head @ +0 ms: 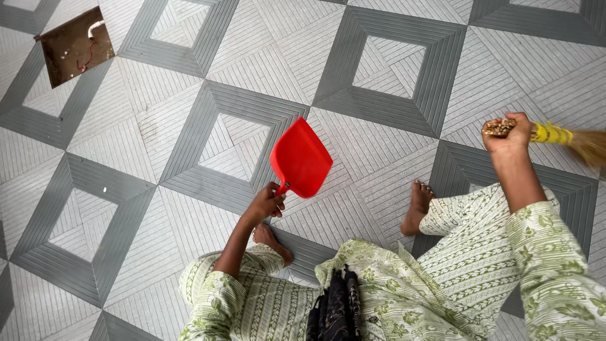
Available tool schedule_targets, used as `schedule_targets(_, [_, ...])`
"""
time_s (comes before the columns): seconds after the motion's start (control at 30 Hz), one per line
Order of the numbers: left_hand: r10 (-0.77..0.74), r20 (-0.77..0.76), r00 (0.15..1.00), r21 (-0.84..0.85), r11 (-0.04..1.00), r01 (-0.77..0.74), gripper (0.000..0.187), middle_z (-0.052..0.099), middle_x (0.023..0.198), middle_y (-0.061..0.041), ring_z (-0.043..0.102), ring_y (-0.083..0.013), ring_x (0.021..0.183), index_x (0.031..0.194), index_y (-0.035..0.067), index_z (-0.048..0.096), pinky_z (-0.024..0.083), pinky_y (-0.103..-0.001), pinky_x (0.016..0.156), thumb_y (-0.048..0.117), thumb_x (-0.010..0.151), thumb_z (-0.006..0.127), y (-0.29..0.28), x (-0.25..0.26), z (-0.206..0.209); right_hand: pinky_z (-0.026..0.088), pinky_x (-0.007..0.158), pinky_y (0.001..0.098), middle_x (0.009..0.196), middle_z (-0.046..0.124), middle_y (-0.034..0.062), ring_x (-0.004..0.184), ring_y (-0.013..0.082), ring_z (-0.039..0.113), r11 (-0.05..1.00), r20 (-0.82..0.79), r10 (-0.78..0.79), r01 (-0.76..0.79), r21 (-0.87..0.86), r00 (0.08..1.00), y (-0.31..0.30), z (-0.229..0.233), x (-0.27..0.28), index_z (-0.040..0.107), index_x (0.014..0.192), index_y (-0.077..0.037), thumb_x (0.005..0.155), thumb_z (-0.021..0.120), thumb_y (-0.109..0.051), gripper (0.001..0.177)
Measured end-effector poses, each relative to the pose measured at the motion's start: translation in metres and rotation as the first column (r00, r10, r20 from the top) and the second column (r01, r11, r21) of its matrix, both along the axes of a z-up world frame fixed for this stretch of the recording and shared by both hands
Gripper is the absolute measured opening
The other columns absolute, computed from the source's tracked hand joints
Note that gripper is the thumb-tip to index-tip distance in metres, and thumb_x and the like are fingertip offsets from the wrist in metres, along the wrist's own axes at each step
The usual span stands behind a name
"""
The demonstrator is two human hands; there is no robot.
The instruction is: The person sweeps the floor using a handheld broom and a dustpan, gathering small debris and moving the dustpan to collect the sweepings.
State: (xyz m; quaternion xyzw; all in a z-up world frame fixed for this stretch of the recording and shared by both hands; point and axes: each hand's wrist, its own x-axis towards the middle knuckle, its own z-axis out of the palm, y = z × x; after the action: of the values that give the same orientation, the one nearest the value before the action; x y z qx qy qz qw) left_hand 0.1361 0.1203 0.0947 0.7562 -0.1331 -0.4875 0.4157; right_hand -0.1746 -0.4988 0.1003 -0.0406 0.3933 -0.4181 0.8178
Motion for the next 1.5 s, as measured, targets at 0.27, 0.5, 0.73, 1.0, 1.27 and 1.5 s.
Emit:
schedule_targets(0.27, [-0.445,0.036,0.895,0.258,0.869,0.421,0.023,0.072,0.085,-0.014,0.072,-0.0238,0.066,0.119,0.003,0.053,0.059,-0.039,0.060,0.020,0.103,0.054,-0.007,-0.029,0.007,0.055,0.064,0.0317,0.082,0.055,0.0049,0.071,0.0177,0.058,0.932,-0.077,0.352,-0.357,-0.057,0.933,0.031,-0.041,0.053,0.053,0.093,-0.011,0.083,0.071,-0.005,0.021])
schedule_targets(0.5, [-0.826,0.347,0.444,0.681,0.548,0.486,0.030,0.074,0.099,-0.017,0.071,-0.0358,0.098,0.110,0.003,0.061,0.057,-0.048,0.081,0.031,0.099,0.061,0.010,-0.029,-0.076,0.058,0.064,0.0291,0.090,0.059,0.0114,0.074,0.0175,0.062,0.780,0.010,0.625,-0.624,-0.050,0.781,0.083,-0.039,0.088,0.046,0.111,-0.002,0.085,0.068,-0.006,0.034])
schedule_targets(0.73, [-0.832,0.402,0.383,0.736,0.542,0.406,0.022,0.075,0.099,-0.014,0.073,-0.0328,0.098,0.109,0.007,0.062,0.059,-0.047,0.080,0.016,0.089,0.062,0.016,-0.011,-0.109,0.057,0.057,0.0227,0.089,0.061,0.0112,0.069,0.0129,0.061,0.598,-0.168,0.787,-0.801,-0.029,0.593,0.160,-0.003,0.095,0.045,0.126,0.003,0.079,0.066,-0.005,0.052])
schedule_targets(1.0, [-0.806,0.426,0.411,0.652,0.588,0.478,0.029,0.074,0.096,-0.015,0.071,-0.0348,0.096,0.112,0.006,0.062,0.057,-0.049,0.081,0.027,0.092,0.067,-0.014,-0.020,-0.067,0.056,0.049,0.0220,0.086,0.063,0.0127,0.063,0.0115,0.060,0.269,-0.218,0.933,-0.957,-0.112,0.287,0.185,0.002,0.091,0.048,0.127,0.002,0.075,0.066,-0.003,0.056])
schedule_targets(1.27, [-0.806,0.461,0.371,0.672,0.590,0.447,0.024,0.074,0.095,-0.013,0.072,-0.0333,0.095,0.100,0.007,0.070,0.057,-0.047,0.080,0.031,0.097,0.063,-0.014,-0.012,-0.090,0.056,0.053,0.0186,0.094,0.063,0.0183,0.067,0.0122,0.060,0.391,-0.102,0.902,-0.893,-0.223,0.420,0.137,0.018,0.084,0.046,0.132,0.013,0.079,0.068,0.001,0.059])
schedule_targets(1.5, [-0.777,0.499,0.383,0.648,0.629,0.430,0.028,0.074,0.090,-0.013,0.071,-0.0352,0.092,0.107,0.009,0.059,0.056,-0.049,0.077,0.032,0.093,0.067,0.006,-0.010,-0.083,0.057,0.059,0.0241,0.096,0.062,0.0157,0.072,0.0155,0.062,0.712,-0.024,0.658,-0.632,-0.306,0.753,0.077,0.031,0.059,0.050,0.127,0.008,0.083,0.067,-0.002,0.048])
